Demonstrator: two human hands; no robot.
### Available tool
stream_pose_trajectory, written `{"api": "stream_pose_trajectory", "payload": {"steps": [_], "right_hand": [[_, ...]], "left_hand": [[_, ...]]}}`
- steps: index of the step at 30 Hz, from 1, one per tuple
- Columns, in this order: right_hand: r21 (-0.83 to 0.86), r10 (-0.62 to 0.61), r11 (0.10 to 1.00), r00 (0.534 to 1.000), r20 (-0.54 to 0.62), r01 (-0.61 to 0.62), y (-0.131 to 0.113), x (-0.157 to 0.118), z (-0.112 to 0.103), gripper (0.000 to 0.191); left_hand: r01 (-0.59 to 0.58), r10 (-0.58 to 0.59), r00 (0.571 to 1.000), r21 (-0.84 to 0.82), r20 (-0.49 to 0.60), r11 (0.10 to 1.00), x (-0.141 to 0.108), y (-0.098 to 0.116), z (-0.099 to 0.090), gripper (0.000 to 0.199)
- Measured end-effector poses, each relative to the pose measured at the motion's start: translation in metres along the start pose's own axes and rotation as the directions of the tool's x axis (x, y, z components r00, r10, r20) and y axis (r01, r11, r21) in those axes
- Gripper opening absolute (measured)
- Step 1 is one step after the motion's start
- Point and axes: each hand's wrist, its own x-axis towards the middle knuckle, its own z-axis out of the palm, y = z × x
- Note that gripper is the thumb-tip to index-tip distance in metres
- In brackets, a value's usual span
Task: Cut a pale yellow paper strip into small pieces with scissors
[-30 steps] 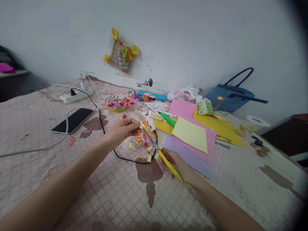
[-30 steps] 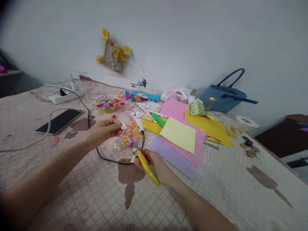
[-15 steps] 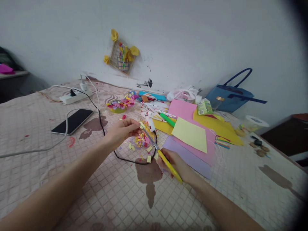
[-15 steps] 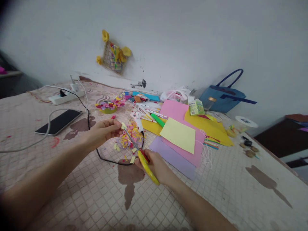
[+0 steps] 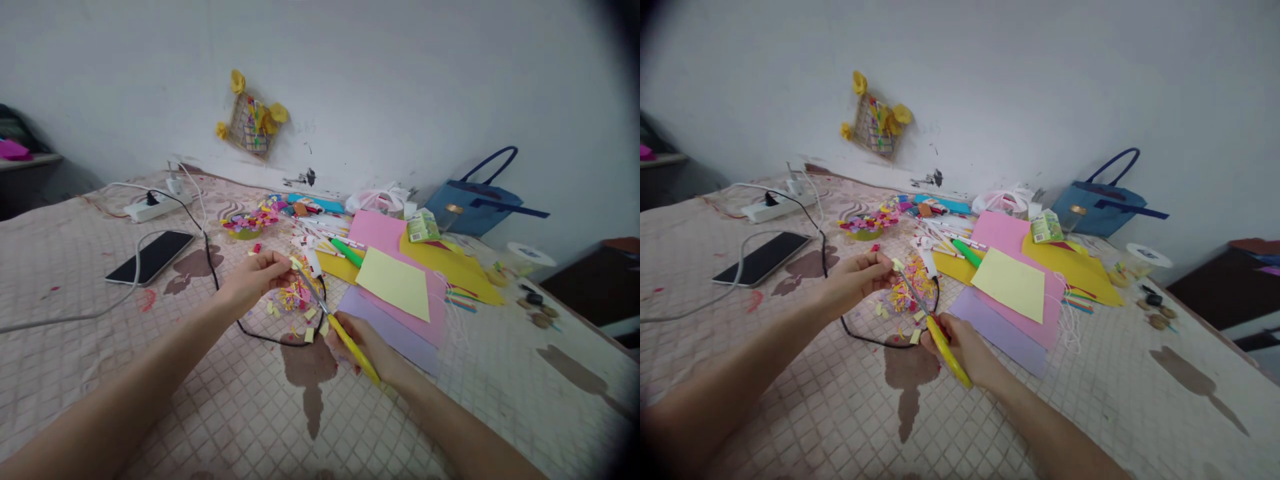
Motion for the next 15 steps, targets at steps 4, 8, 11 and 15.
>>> {"api": "stream_pose_trajectory", "payload": {"steps": [4, 8, 11, 15], "right_hand": [[0.004, -0.007, 1.0, 1.0, 0.005, 0.007, -0.0023, -0.0003, 0.0001, 0.018], [0.018, -0.001, 1.0, 1.0, 0.011, 0.001, -0.0036, -0.0004, -0.0002, 0.018], [0.027, -0.003, 1.0, 1.0, 0.008, 0.003, -0.004, -0.0004, -0.0002, 0.022], [0.014, -0.011, 1.0, 0.999, 0.033, 0.01, -0.0051, -0.0015, 0.0002, 0.024]], "left_hand": [[-0.017, 0.017, 1.0, -0.017, 0.008, 1.0, -0.001, -0.0005, 0.0016, 0.016], [-0.035, 0.035, 0.999, -0.034, -0.005, 0.999, -0.0011, -0.0041, 0.003, 0.015], [-0.054, 0.053, 0.998, -0.047, -0.039, 0.997, -0.0015, -0.0076, 0.0053, 0.016], [-0.083, 0.077, 0.995, -0.083, -0.068, 0.993, -0.0031, -0.0097, 0.0094, 0.017]]}}
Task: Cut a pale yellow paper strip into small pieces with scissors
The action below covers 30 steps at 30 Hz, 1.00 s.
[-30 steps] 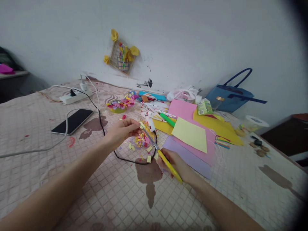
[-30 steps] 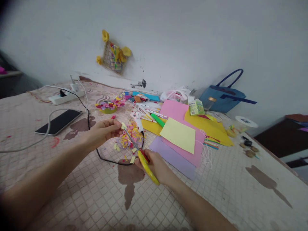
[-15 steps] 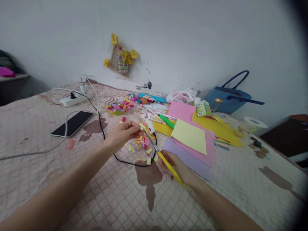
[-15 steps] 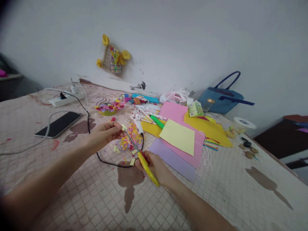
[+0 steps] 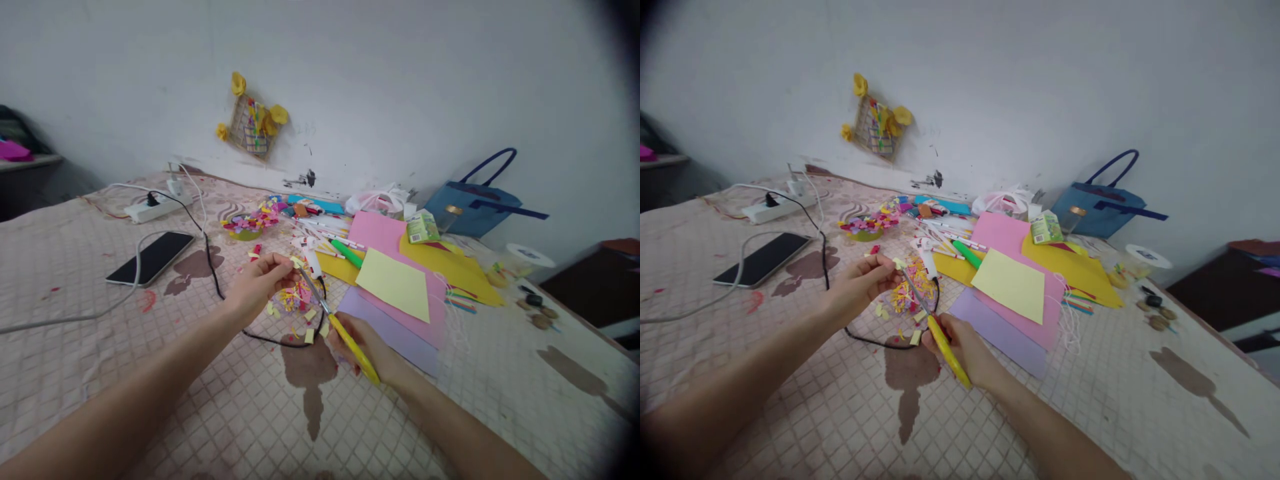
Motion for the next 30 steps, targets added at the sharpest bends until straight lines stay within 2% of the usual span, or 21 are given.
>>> {"api": "stream_pose_trajectory", "payload": {"steps": [11, 23, 30], "right_hand": [[0.05, 0.011, 0.999, 1.0, 0.022, -0.012, 0.0053, -0.0004, 0.0034, 0.024], [-0.056, 0.0, 0.998, 1.0, -0.023, -0.001, 0.0, -0.002, 0.0022, 0.025], [-0.124, -0.039, 0.992, 0.998, -0.049, 0.032, 0.0057, -0.0004, 0.0004, 0.022]], "left_hand": [[-0.014, 0.013, 1.0, -0.052, -0.017, 0.999, -0.0023, -0.0026, 0.0033, 0.016], [-0.012, 0.012, 1.0, -0.061, 0.002, 0.998, -0.0044, -0.0085, 0.0066, 0.015], [0.001, -0.001, 1.0, -0.02, 0.005, 1.0, -0.0032, -0.0063, 0.0056, 0.016]]}}
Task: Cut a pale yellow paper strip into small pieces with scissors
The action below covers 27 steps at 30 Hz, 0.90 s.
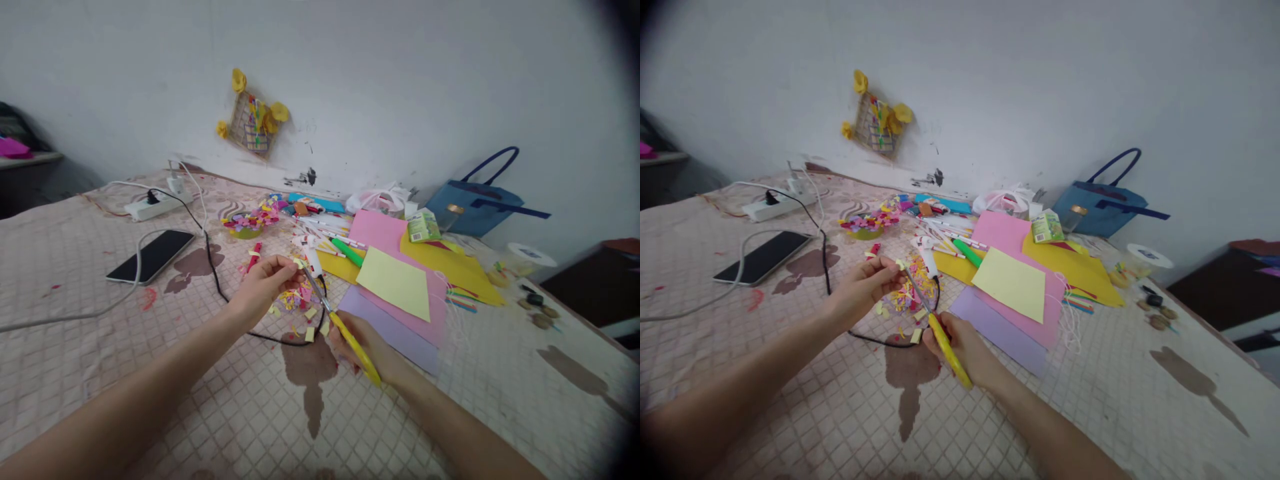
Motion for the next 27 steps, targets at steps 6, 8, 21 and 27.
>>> {"api": "stream_pose_trajectory", "payload": {"steps": [6, 8, 21, 27], "right_hand": [[-0.017, 0.019, 1.0, 1.0, 0.025, -0.018, 0.0, 0.0006, -0.0007, 0.024], [-0.009, 0.004, 1.0, 1.0, 0.011, -0.004, 0.0009, 0.0015, -0.0002, 0.025], [0.066, 0.019, 0.998, 0.999, -0.027, -0.017, -0.0047, -0.0006, 0.0029, 0.026], [0.021, 0.049, 0.999, 0.998, -0.049, -0.048, -0.0062, -0.0019, 0.0036, 0.015]], "left_hand": [[-0.008, 0.006, 1.0, 0.05, 0.023, 0.999, 0.0028, -0.0009, -0.0034, 0.017], [-0.005, 0.004, 1.0, 0.049, 0.024, 0.999, 0.0028, -0.0012, -0.0036, 0.017], [-0.01, 0.009, 1.0, 0.046, 0.026, 0.999, 0.002, -0.0003, -0.0015, 0.016], [-0.011, 0.01, 0.999, 0.05, 0.031, 0.999, 0.0011, 0.0014, -0.002, 0.015]]}}
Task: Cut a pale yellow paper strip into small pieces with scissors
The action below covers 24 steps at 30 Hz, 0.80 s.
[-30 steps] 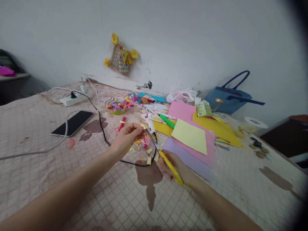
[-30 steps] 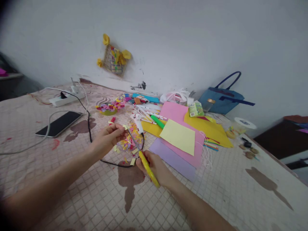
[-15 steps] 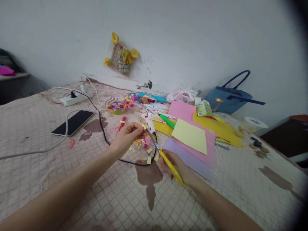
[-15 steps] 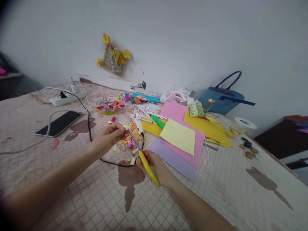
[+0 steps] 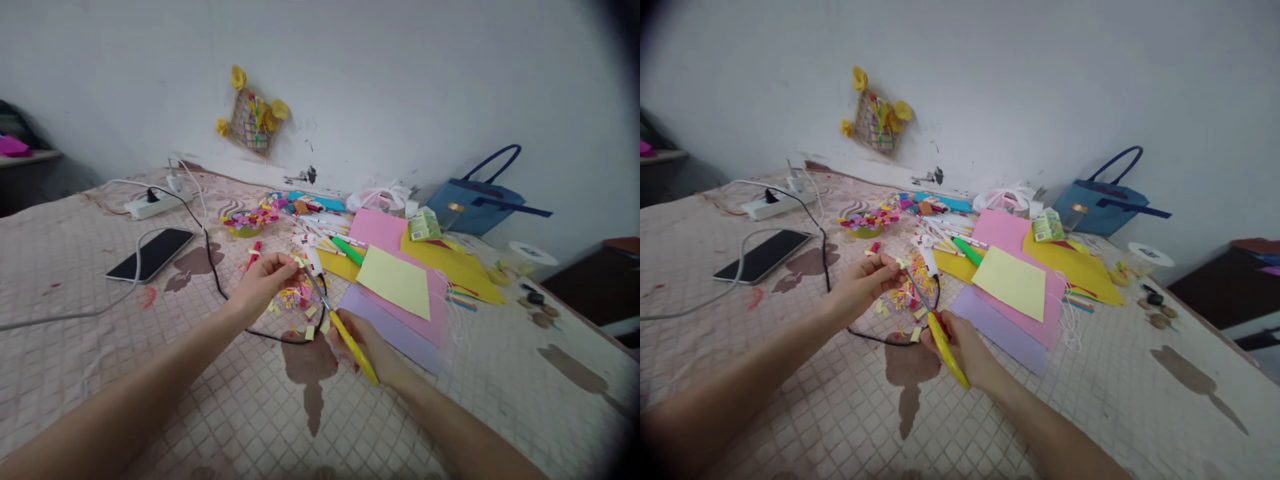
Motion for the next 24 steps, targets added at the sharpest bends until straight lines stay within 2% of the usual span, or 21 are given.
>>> {"api": "stream_pose_trajectory", "payload": {"steps": [7, 11, 15, 18, 24], "right_hand": [[0.039, 0.013, 0.999, 1.0, 0.015, -0.013, 0.0043, 0.0021, -0.0004, 0.013], [0.04, -0.027, 0.999, 0.998, 0.051, 0.025, 0.0049, 0.0022, -0.0012, 0.008], [0.036, -0.047, 0.998, 0.998, 0.034, 0.046, 0.003, 0.001, -0.0025, 0.011], [0.027, -0.081, 0.996, 0.994, 0.069, 0.079, 0.0025, -0.0001, -0.0033, 0.011], [-0.075, -0.075, 0.994, 0.997, -0.005, 0.075, 0.0049, 0.0011, -0.0035, 0.011]], "left_hand": [[0.001, -0.001, 1.0, -0.011, -0.005, 1.0, -0.0001, 0.002, 0.0009, 0.015], [0.006, -0.006, 1.0, -0.013, -0.003, 1.0, 0.0, 0.0032, -0.0003, 0.014], [0.011, -0.011, 1.0, 0.002, 0.008, 1.0, 0.0009, 0.0041, -0.0028, 0.013], [0.009, -0.01, 1.0, 0.043, 0.017, 0.999, 0.0021, 0.0042, -0.0046, 0.014], [0.021, -0.028, 0.996, 0.083, 0.085, 0.996, 0.0032, 0.0053, -0.0064, 0.014]]}}
